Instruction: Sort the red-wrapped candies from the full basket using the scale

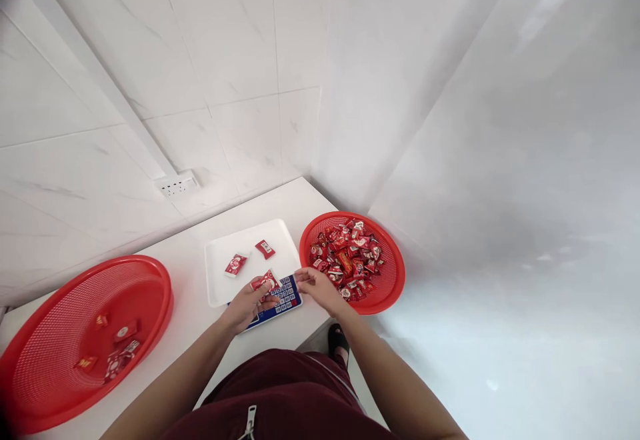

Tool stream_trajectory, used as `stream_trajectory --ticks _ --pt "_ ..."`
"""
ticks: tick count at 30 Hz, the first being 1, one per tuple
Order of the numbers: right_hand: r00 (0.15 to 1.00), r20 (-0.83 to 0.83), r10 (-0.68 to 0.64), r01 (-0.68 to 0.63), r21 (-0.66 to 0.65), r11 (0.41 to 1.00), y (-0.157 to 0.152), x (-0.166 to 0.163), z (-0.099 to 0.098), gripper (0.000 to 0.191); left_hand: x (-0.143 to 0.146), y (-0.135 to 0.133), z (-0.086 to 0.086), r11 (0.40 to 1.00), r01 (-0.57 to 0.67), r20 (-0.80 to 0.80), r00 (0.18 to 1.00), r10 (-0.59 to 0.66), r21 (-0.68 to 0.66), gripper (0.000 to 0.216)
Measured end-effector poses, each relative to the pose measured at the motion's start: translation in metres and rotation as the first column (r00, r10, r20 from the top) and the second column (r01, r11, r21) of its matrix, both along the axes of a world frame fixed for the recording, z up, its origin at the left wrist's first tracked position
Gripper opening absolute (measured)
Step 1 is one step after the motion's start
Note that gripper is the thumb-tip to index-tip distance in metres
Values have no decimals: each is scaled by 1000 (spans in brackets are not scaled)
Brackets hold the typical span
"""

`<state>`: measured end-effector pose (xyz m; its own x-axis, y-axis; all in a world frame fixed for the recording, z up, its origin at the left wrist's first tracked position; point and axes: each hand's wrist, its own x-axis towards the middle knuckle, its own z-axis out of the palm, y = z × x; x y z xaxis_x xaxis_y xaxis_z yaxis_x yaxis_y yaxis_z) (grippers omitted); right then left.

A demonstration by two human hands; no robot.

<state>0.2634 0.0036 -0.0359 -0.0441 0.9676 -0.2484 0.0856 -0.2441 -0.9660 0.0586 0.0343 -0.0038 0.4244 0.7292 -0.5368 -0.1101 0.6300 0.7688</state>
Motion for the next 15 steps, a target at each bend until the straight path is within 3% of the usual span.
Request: stream_trajectory --ticks 2,5,8,11,13,15 --pt "975 208 -83 86 -4 996 6 25 -14 29 -10 1 1 999 -34 13 999 35 -31 33" --pt "822 561 -92 166 -83 983 14 61 -36 36 -17 0 3 999 -43 22 999 44 -27 32" --pt "742 669 -53 205 -150 967 20 82 -52 55 -17 -3 3 997 -66 -16 998 66 -34 33" --pt "670 741 45 198 -237 951 25 81 -63 76 -14 -5 1 993 -104 -70 993 99 -61 35" --pt "615 784 89 194 -260 946 26 75 -68 80 -12 -5 0 990 -118 -81 990 112 -75 35" --pt "616 784 74 168 -223 960 25 71 -70 73 -12 -5 -1 990 -115 -77 991 109 -86 35"
